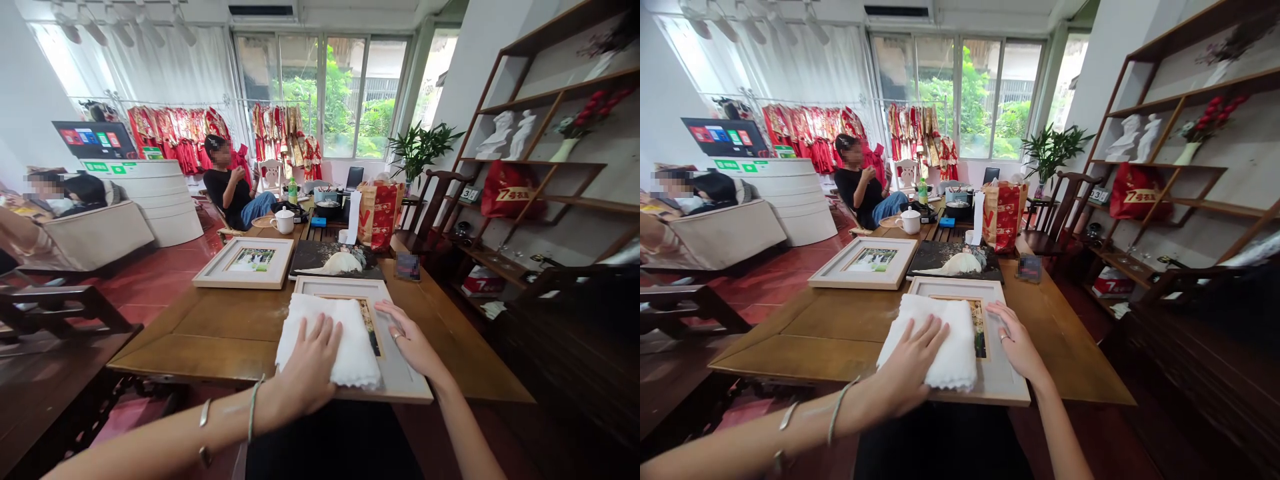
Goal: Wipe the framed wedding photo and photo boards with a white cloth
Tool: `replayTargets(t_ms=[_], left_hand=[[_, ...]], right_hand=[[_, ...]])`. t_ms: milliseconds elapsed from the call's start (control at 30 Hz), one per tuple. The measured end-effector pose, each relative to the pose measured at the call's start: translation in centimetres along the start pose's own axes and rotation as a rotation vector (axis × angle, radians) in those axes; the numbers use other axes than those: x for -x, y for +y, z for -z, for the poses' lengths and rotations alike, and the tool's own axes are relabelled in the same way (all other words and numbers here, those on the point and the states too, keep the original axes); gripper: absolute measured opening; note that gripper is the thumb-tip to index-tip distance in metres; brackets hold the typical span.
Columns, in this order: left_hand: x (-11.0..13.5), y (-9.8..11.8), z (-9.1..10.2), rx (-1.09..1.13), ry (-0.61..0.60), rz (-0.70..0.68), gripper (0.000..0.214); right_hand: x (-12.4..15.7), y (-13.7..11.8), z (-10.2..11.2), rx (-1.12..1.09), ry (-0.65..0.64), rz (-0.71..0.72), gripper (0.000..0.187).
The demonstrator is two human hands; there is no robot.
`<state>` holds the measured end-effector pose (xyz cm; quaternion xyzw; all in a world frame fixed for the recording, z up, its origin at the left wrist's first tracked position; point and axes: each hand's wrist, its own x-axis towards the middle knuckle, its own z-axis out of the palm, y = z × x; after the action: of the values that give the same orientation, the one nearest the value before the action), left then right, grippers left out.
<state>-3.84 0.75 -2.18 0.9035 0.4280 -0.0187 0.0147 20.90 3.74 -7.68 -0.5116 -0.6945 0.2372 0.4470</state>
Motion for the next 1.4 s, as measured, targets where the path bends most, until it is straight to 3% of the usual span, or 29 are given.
replayTargets(t_ms=[200,333,467,567,700,800,900,1033,1133,1233,1400], left_hand=[[-4.6,-3.1,1.5,-0.113,0.073,0.059,0.079],[-6.5,-3.0,1.9,-0.133,0.158,0.084,0.078],[-7.6,-2.8,1.4,-0.100,0.163,-0.018,0.078],[-7.0,-2.4,1.0,-0.059,0.096,-0.110,0.078],[-3.8,-0.2,0.9,0.012,0.015,-0.250,0.083],[-1.3,1.9,1.2,0.038,0.008,-0.329,0.084],[-0.8,3.1,1.3,0.011,0.031,-0.325,0.083],[-4.1,2.4,0.9,-0.087,0.069,-0.135,0.082],[-7.6,1.1,0.7,-0.150,0.169,-0.047,0.070],[-10.6,-0.1,1.0,-0.164,0.224,-0.115,0.067],[-13.9,-1.3,1.8,-0.152,0.185,-0.350,0.071]], right_hand=[[0.1,-0.9,-0.8,-0.001,-0.006,-0.010,0.050],[0.1,-1.2,-1.0,-0.001,0.012,-0.008,0.048],[0.1,-1.0,-1.1,0.002,0.004,-0.022,0.048],[0.1,-0.6,-1.1,-0.010,0.016,-0.039,0.051],[0.0,-0.1,-0.9,-0.014,0.047,-0.064,0.055],[0.0,0.2,-0.5,-0.030,0.045,-0.052,0.055],[0.2,0.4,-0.2,-0.025,0.044,-0.017,0.055],[0.2,0.7,-0.1,0.018,0.071,-0.014,0.054],[0.2,0.9,-0.1,0.024,0.071,-0.021,0.055],[0.2,1.1,0.0,0.018,0.070,-0.056,0.059],[0.3,1.5,0.1,0.007,0.074,-0.114,0.063]])
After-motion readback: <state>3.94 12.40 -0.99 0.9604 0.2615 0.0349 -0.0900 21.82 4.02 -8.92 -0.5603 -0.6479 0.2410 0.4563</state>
